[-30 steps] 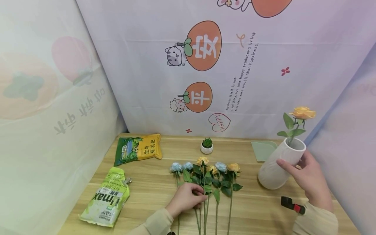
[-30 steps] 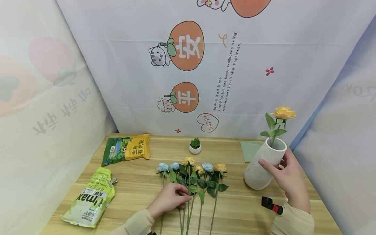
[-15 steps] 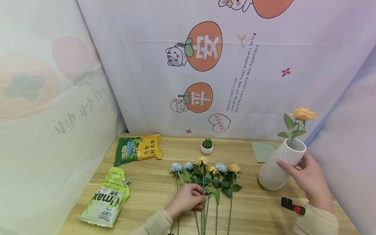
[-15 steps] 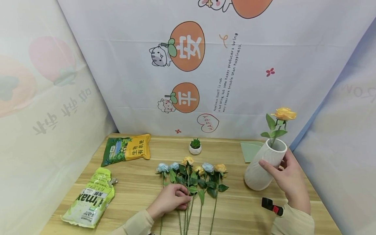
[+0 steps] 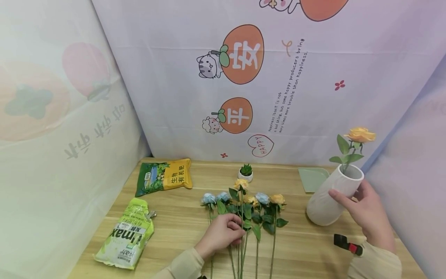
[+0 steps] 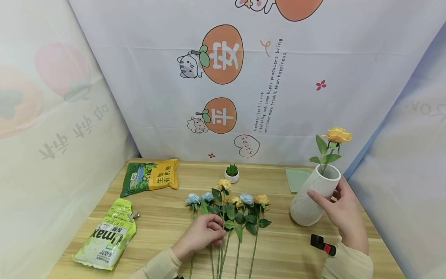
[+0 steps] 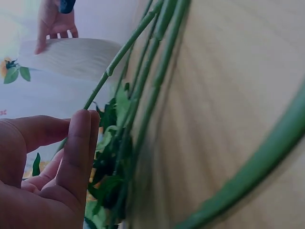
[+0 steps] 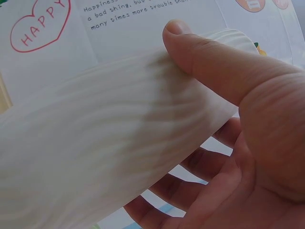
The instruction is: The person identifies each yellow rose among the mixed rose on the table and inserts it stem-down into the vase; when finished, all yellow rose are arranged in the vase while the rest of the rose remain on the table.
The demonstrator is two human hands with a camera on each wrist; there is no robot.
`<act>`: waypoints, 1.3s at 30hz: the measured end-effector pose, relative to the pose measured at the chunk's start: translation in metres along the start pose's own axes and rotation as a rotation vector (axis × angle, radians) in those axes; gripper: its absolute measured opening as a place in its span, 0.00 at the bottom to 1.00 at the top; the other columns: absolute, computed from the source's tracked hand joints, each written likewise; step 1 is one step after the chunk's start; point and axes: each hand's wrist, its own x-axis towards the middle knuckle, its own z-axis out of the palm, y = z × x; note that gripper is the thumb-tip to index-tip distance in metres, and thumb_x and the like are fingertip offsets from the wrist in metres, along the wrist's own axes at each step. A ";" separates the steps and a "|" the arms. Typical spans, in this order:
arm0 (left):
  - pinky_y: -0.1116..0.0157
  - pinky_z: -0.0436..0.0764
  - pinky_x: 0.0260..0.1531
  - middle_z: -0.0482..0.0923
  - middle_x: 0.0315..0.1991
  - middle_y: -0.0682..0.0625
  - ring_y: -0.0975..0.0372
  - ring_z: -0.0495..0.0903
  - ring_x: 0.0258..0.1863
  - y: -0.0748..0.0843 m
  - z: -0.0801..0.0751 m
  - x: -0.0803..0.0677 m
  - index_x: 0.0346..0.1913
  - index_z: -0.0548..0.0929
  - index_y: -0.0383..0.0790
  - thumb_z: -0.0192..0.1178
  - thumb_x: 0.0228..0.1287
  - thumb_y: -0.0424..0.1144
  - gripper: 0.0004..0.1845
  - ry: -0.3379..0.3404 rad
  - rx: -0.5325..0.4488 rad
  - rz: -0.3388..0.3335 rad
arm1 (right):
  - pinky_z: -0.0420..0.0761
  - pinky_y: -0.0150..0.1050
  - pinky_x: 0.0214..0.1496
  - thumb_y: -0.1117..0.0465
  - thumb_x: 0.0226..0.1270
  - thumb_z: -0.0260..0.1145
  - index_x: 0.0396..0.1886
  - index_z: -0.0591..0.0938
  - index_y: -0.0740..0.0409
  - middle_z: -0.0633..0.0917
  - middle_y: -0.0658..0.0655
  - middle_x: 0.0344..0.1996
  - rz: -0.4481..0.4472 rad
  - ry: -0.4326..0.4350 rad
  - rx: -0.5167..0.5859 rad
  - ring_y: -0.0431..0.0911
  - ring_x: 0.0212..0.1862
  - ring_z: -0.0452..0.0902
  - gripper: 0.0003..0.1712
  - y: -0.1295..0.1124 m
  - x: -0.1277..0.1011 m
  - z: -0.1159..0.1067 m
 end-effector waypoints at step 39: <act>0.66 0.90 0.38 0.90 0.40 0.54 0.67 0.90 0.33 0.233 0.000 0.062 0.58 0.87 0.38 0.72 0.73 0.35 0.14 0.088 0.225 0.629 | 0.80 0.30 0.52 0.43 0.74 0.74 0.88 0.57 0.53 0.67 0.71 0.79 0.029 -0.010 0.009 0.69 0.73 0.67 0.53 -0.006 -0.002 -0.001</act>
